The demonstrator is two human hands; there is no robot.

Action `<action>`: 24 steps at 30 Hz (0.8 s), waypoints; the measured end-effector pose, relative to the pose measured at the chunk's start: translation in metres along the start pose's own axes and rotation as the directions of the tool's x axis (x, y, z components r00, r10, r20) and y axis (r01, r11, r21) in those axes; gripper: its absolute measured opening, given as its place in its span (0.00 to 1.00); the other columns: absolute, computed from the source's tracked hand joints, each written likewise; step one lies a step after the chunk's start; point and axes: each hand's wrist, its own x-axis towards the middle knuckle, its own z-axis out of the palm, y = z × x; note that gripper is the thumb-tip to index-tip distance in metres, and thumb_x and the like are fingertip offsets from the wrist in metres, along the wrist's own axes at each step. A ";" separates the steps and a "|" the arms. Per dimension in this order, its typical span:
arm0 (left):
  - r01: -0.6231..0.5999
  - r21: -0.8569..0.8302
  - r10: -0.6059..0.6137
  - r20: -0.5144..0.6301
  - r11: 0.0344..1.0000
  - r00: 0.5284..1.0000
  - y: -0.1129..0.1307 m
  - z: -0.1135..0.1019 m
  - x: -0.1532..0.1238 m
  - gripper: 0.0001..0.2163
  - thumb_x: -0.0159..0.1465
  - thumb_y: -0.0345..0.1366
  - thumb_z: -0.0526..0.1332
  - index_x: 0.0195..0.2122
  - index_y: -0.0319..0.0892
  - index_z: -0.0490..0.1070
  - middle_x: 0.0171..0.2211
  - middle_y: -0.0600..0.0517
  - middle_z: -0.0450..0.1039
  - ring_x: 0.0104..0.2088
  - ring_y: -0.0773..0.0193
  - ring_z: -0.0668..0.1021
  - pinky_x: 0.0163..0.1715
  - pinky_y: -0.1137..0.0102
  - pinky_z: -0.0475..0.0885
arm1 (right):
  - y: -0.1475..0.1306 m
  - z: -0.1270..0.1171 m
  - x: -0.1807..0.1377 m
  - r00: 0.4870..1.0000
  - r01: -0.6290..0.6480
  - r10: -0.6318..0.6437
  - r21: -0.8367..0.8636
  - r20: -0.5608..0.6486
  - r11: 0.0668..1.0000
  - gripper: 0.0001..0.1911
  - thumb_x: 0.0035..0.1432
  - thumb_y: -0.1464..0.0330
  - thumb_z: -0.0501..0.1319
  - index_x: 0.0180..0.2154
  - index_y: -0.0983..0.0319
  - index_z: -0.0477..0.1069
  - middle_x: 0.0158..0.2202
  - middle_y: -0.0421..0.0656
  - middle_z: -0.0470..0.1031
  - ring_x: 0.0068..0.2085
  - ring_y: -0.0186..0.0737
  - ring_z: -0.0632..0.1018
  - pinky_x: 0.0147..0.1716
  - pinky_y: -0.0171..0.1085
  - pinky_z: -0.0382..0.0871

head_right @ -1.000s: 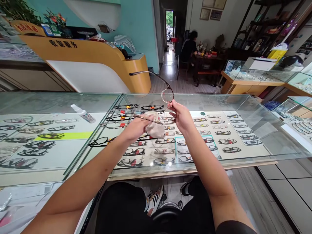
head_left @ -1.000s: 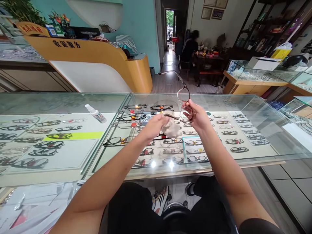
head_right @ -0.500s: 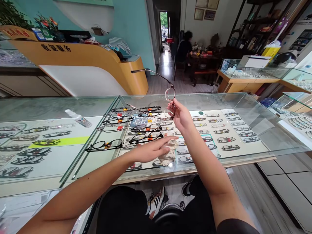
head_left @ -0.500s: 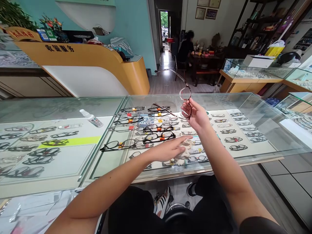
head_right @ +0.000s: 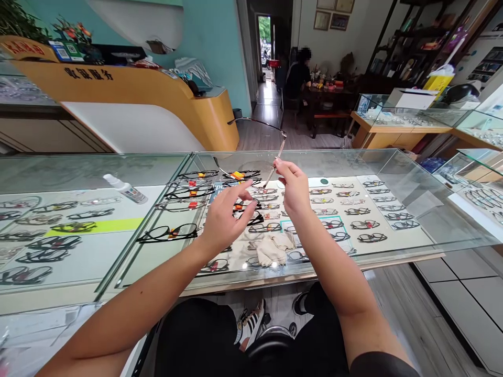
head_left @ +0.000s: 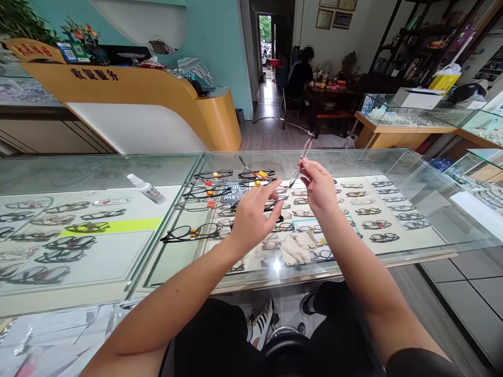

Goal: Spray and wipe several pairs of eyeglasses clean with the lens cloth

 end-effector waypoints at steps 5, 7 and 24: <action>0.038 0.089 -0.038 0.001 0.995 0.999 -0.010 -0.001 0.005 0.15 0.77 0.42 0.60 0.59 0.46 0.79 0.48 0.43 0.83 0.50 0.48 0.80 0.54 0.56 0.70 | 0.006 0.003 -0.005 1.000 -0.004 0.004 -0.008 0.014 1.000 0.12 0.53 0.54 0.76 0.34 0.53 0.83 0.43 0.39 0.84 0.46 0.41 0.77 0.48 0.40 0.67; 0.021 0.105 -0.016 -0.048 0.994 0.999 -0.015 -0.004 0.007 0.13 0.77 0.44 0.61 0.54 0.47 0.82 0.46 0.43 0.85 0.48 0.49 0.81 0.51 0.57 0.70 | 0.007 0.005 -0.006 1.000 0.004 -0.003 -0.017 0.025 1.000 0.12 0.53 0.54 0.77 0.33 0.53 0.84 0.42 0.40 0.85 0.44 0.40 0.77 0.49 0.40 0.67; 0.007 -0.173 -0.070 -0.365 0.985 0.928 -0.045 -0.035 0.028 0.16 0.77 0.49 0.63 0.40 0.45 0.84 0.27 0.51 0.77 0.31 0.61 0.76 0.37 0.65 0.72 | 0.008 -0.023 0.021 0.783 0.616 -0.564 -0.449 0.261 0.647 0.30 0.70 0.63 0.60 0.71 0.46 0.68 0.72 0.46 0.72 0.64 0.48 0.78 0.59 0.52 0.76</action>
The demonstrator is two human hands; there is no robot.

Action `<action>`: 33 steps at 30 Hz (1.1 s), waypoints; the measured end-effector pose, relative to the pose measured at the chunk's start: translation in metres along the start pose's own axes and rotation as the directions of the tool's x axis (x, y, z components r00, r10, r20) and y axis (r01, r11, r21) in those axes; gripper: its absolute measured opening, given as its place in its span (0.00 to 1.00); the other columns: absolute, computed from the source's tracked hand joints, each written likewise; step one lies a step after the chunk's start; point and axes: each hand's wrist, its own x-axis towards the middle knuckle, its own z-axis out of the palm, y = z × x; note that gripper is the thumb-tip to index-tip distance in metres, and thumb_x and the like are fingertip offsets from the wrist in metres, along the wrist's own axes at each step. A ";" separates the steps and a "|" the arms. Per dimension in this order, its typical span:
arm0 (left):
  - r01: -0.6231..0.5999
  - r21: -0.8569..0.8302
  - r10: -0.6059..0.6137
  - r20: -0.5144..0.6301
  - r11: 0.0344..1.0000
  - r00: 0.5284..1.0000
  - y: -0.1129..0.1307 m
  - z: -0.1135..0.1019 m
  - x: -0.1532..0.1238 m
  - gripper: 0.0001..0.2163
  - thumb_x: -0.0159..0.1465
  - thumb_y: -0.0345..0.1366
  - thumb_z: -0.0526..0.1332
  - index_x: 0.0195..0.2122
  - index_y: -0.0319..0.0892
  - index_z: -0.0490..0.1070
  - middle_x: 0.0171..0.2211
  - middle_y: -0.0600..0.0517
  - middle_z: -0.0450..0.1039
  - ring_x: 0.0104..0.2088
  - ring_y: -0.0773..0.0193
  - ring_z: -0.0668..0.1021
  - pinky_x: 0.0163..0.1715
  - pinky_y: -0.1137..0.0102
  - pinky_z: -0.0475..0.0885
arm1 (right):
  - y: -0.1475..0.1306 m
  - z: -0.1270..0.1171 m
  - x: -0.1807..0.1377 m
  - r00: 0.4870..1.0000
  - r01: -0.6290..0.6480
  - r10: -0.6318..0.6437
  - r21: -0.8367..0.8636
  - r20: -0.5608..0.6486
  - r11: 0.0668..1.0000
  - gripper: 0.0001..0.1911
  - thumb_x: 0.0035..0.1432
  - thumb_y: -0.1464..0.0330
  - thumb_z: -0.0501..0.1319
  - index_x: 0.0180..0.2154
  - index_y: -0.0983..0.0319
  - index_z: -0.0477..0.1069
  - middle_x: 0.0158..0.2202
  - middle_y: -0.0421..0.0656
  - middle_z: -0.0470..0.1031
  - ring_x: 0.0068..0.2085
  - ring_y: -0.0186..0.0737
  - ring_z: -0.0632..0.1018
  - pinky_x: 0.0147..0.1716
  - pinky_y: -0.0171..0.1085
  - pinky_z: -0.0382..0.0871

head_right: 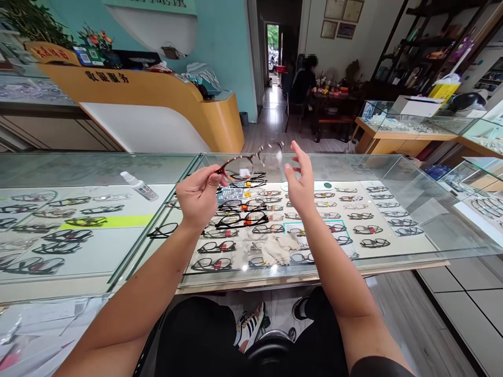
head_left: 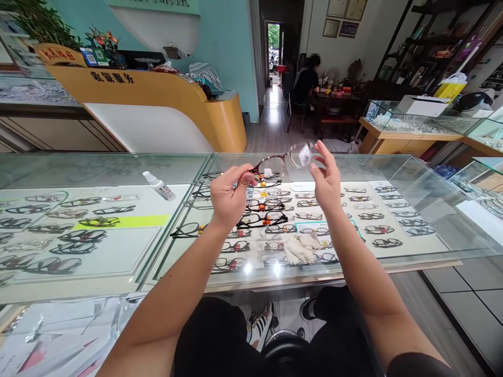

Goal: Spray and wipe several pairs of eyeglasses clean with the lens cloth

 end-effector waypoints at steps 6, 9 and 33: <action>0.158 -0.095 -0.163 -0.040 0.983 0.986 -0.006 0.003 -0.002 0.19 0.74 0.54 0.64 0.46 0.44 0.85 0.28 0.51 0.78 0.31 0.61 0.79 0.38 0.65 0.75 | -0.014 0.004 -0.005 0.988 0.150 -0.151 0.034 0.024 0.988 0.18 0.75 0.62 0.58 0.60 0.52 0.79 0.54 0.47 0.86 0.55 0.45 0.84 0.57 0.50 0.77; 0.157 -0.058 -0.161 -0.064 0.986 0.985 -0.006 0.002 0.000 0.18 0.75 0.53 0.64 0.45 0.44 0.86 0.30 0.51 0.78 0.31 0.62 0.79 0.38 0.65 0.75 | -0.019 0.007 -0.006 0.987 0.154 -0.152 0.055 -0.047 0.987 0.15 0.75 0.61 0.60 0.57 0.54 0.80 0.49 0.46 0.88 0.51 0.44 0.86 0.53 0.49 0.79; -0.201 0.129 0.235 -0.356 0.971 0.905 0.030 0.013 0.076 0.08 0.74 0.42 0.67 0.51 0.47 0.82 0.47 0.47 0.83 0.45 0.60 0.86 0.39 0.67 0.84 | -0.079 0.003 0.041 0.868 0.356 -0.377 -0.125 -0.323 0.926 0.13 0.72 0.64 0.63 0.52 0.54 0.84 0.50 0.44 0.88 0.50 0.44 0.87 0.54 0.49 0.84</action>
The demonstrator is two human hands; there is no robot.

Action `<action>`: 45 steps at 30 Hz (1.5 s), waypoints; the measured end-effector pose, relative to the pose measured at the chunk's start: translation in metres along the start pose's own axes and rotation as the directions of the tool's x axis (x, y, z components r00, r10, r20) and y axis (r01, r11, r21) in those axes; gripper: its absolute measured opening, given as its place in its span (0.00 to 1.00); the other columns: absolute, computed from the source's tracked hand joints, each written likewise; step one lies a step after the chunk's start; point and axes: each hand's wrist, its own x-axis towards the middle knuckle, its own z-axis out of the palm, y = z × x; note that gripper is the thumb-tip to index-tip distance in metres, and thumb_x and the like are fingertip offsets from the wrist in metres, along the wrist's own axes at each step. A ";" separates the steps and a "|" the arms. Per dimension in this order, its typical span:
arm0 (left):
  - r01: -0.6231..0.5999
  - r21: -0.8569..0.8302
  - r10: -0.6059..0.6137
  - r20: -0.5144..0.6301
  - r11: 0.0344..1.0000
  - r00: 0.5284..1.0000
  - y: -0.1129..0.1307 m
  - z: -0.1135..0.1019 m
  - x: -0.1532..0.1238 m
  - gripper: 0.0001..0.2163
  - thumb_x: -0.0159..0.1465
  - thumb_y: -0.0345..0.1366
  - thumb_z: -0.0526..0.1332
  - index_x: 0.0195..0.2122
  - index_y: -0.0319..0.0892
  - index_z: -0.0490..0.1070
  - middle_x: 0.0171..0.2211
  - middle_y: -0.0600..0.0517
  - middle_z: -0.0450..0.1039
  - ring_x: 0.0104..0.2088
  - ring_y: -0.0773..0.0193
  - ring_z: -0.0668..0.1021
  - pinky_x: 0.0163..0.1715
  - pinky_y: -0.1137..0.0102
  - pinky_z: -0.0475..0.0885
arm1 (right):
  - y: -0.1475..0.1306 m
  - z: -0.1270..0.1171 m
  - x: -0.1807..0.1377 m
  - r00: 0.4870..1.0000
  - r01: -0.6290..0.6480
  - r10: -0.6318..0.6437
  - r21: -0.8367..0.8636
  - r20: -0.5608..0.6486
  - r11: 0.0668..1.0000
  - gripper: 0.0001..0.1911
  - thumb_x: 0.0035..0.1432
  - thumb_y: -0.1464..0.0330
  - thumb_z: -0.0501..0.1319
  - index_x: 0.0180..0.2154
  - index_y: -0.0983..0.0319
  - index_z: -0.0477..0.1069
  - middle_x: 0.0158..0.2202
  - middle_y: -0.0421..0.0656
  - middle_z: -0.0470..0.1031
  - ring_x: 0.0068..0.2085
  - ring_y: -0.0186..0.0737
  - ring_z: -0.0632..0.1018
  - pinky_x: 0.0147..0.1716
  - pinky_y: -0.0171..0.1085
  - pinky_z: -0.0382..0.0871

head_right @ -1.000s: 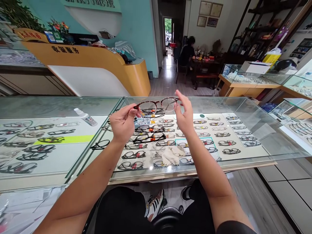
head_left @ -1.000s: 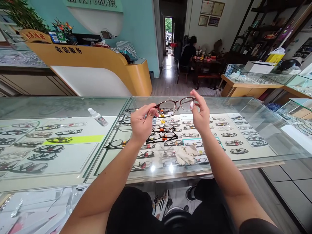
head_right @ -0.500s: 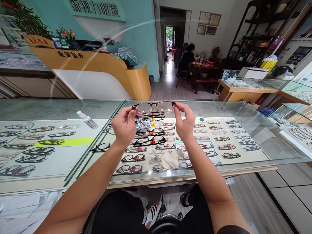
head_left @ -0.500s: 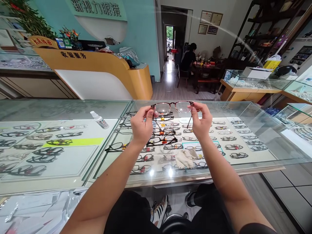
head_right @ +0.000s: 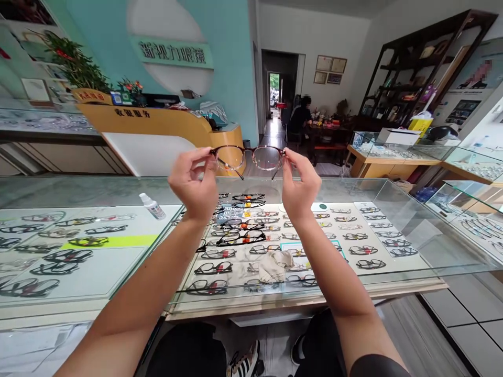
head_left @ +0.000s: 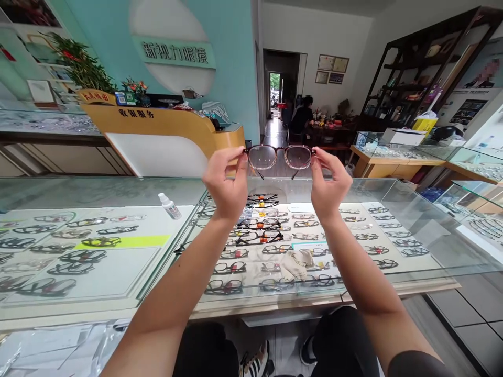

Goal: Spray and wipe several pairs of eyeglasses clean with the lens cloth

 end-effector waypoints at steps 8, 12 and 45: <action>0.010 -0.047 -0.006 0.082 0.999 0.997 0.040 0.013 0.044 0.14 0.72 0.41 0.68 0.57 0.47 0.79 0.54 0.45 0.82 0.52 0.54 0.85 0.48 0.60 0.86 | -0.023 -0.001 0.040 0.990 0.023 -0.015 -0.056 0.143 0.998 0.30 0.67 0.55 0.70 0.67 0.50 0.74 0.63 0.49 0.82 0.60 0.53 0.84 0.57 0.56 0.84; 0.035 -0.073 -0.020 0.189 0.997 0.982 0.039 0.003 0.045 0.23 0.66 0.47 0.75 0.60 0.47 0.77 0.58 0.43 0.79 0.57 0.50 0.84 0.51 0.58 0.86 | -0.022 -0.003 0.042 0.982 0.019 -0.007 -0.059 0.189 0.998 0.32 0.64 0.49 0.73 0.66 0.50 0.74 0.63 0.48 0.80 0.60 0.54 0.83 0.60 0.58 0.83; -0.001 0.111 -0.011 0.108 0.994 0.994 0.036 0.011 0.039 0.30 0.57 0.60 0.78 0.53 0.49 0.75 0.50 0.45 0.77 0.49 0.49 0.83 0.43 0.58 0.81 | -0.012 -0.016 0.045 0.935 0.047 0.002 -0.130 0.355 0.990 0.26 0.68 0.50 0.69 0.63 0.51 0.76 0.59 0.47 0.83 0.61 0.56 0.83 0.63 0.64 0.79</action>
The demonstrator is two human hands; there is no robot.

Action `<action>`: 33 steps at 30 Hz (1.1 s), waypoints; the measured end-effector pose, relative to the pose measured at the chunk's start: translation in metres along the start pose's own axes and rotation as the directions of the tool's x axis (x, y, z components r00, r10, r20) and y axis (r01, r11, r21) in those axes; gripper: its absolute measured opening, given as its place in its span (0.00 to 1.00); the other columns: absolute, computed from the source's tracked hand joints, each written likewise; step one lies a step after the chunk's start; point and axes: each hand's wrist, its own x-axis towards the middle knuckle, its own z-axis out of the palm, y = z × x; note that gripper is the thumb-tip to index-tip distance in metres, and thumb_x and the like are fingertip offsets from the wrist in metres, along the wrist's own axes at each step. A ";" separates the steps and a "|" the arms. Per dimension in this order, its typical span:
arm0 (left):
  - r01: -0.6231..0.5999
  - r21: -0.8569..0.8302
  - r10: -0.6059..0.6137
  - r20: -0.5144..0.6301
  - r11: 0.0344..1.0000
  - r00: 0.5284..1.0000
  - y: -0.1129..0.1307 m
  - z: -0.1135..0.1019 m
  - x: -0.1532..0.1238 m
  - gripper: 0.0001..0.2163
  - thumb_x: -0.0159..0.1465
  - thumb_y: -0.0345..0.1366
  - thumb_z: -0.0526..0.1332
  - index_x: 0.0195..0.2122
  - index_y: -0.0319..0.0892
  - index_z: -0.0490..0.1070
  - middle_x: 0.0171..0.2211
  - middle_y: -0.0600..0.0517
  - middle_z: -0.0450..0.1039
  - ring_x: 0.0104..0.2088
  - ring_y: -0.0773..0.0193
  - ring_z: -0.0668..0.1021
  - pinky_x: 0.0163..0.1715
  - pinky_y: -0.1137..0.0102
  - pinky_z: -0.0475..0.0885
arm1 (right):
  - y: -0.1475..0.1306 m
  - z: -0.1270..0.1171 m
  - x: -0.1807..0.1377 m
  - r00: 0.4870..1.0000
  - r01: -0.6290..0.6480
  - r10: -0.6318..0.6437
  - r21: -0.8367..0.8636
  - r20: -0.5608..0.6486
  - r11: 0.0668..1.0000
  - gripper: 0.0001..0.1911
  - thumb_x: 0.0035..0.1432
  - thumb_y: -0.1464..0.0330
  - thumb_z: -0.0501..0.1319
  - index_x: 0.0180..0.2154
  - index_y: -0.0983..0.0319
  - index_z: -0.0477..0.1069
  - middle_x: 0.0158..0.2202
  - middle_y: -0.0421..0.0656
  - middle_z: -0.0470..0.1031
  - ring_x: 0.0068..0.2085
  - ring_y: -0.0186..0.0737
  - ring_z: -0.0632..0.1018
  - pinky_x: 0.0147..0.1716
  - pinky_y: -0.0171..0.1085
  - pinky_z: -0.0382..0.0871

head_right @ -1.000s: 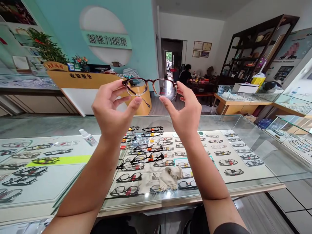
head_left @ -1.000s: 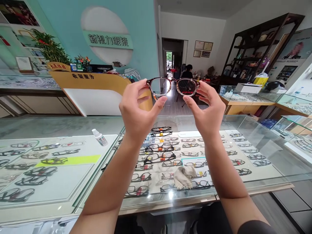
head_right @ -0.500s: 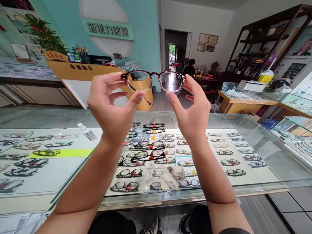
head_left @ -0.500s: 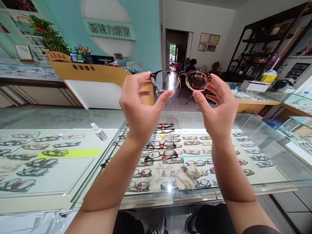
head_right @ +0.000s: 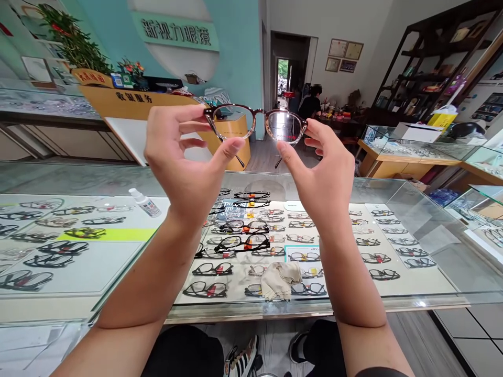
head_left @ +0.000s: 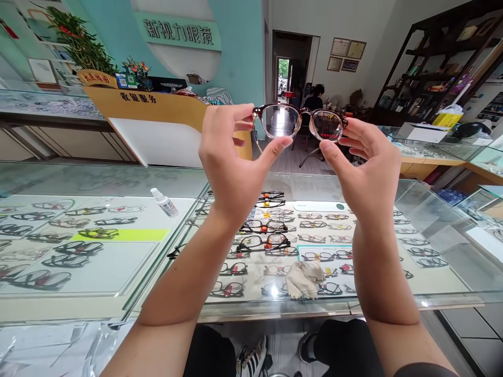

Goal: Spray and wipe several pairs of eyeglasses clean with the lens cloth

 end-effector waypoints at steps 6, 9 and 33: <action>0.019 0.003 -0.019 0.004 1.000 1.000 0.002 -0.001 -0.001 0.31 0.57 0.61 0.78 0.53 0.49 0.74 0.51 0.45 0.76 0.53 0.46 0.82 0.47 0.56 0.81 | 0.001 -0.001 -0.001 1.000 -0.016 0.016 -0.004 0.008 1.000 0.26 0.67 0.50 0.70 0.61 0.53 0.78 0.57 0.48 0.84 0.58 0.55 0.84 0.62 0.65 0.79; 0.013 0.004 -0.013 0.015 1.000 1.000 0.000 -0.001 -0.001 0.31 0.58 0.61 0.77 0.54 0.49 0.74 0.51 0.45 0.75 0.53 0.46 0.81 0.48 0.56 0.81 | 0.003 0.000 -0.001 0.999 -0.022 0.022 0.000 0.025 1.000 0.26 0.66 0.50 0.70 0.60 0.53 0.78 0.55 0.48 0.84 0.58 0.56 0.84 0.62 0.65 0.79; 0.055 -0.123 -0.036 0.151 0.991 0.988 -0.039 -0.003 0.014 0.30 0.55 0.69 0.73 0.53 0.59 0.78 0.49 0.48 0.81 0.53 0.43 0.84 0.35 0.54 0.82 | -0.011 0.010 0.004 0.978 0.099 -0.143 -0.267 -0.150 0.958 0.26 0.66 0.46 0.68 0.57 0.54 0.75 0.53 0.49 0.84 0.52 0.55 0.85 0.56 0.60 0.83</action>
